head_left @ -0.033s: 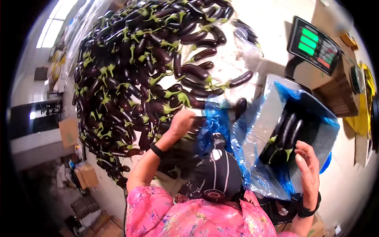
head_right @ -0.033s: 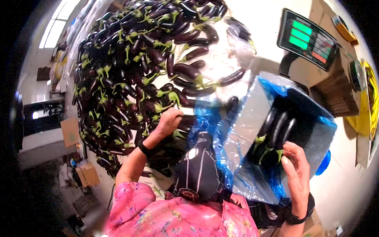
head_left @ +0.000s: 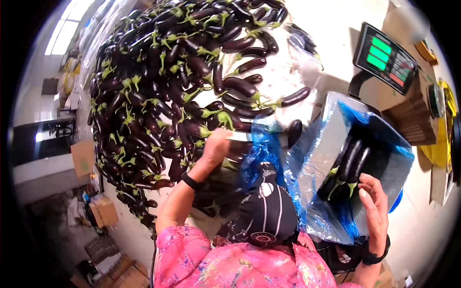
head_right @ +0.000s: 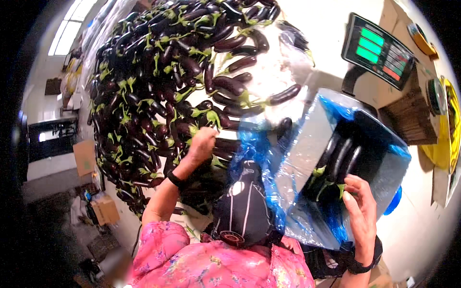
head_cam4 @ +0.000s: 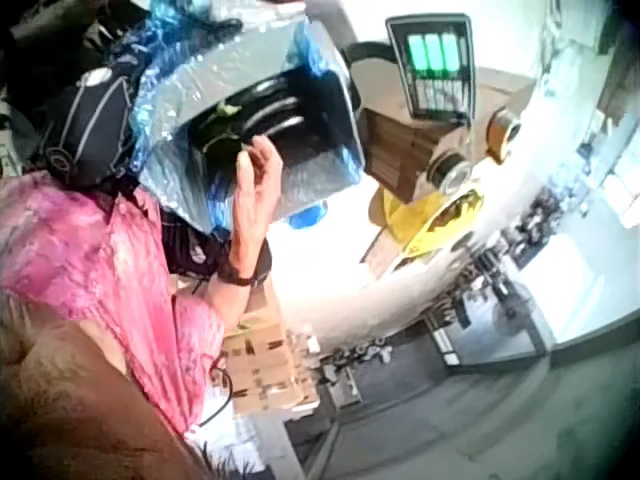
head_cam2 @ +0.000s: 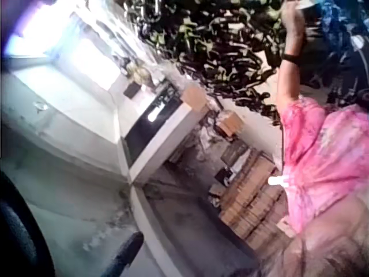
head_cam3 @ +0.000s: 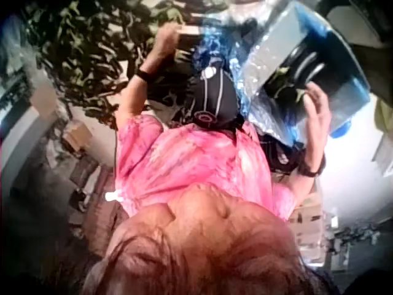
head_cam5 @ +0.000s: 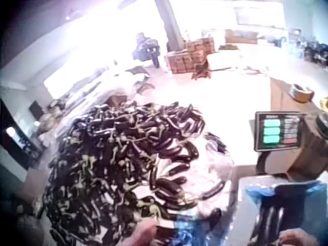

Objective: The person sorts through a pile of eggplants, placing them one at a time into a blue-lined cardboard box on a scale, then closes the box and seals it using a hand-held tape dispenser.

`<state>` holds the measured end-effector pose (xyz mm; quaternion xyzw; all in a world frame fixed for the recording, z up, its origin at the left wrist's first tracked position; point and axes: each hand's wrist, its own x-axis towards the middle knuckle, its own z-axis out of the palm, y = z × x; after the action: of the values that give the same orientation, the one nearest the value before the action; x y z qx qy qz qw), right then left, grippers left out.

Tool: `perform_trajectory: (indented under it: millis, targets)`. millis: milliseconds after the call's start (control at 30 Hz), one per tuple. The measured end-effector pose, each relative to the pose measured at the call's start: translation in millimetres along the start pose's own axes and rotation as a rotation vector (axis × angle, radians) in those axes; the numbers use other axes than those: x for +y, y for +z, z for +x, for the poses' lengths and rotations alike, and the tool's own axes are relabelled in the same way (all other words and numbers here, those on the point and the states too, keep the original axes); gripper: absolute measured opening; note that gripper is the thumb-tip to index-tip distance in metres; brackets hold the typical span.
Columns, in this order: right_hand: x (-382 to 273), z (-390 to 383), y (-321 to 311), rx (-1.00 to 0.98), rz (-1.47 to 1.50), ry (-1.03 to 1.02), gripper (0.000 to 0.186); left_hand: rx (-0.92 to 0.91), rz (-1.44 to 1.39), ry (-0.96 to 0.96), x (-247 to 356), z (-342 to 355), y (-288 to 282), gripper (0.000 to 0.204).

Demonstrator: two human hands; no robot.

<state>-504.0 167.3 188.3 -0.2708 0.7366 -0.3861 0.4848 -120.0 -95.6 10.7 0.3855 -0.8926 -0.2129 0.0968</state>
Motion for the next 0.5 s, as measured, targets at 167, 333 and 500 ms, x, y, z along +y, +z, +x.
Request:
perform_trajectory:
  millis: [167, 333, 500]
  targets:
    - [10, 13, -4, -0.022, -0.055, 0.121, 0.032, 0.145, 0.32, -0.327, -66, 16, -7, 0.046]
    - [12, 21, -9, 0.004, -0.1, 0.172, 0.031, 0.014, 0.465, -0.322, -118, 33, 18, 0.059]
    - [15, 22, -9, 0.032, -0.153, 0.152, 0.031, 0.048, 0.352, -0.302, -122, 29, 11, 0.047]
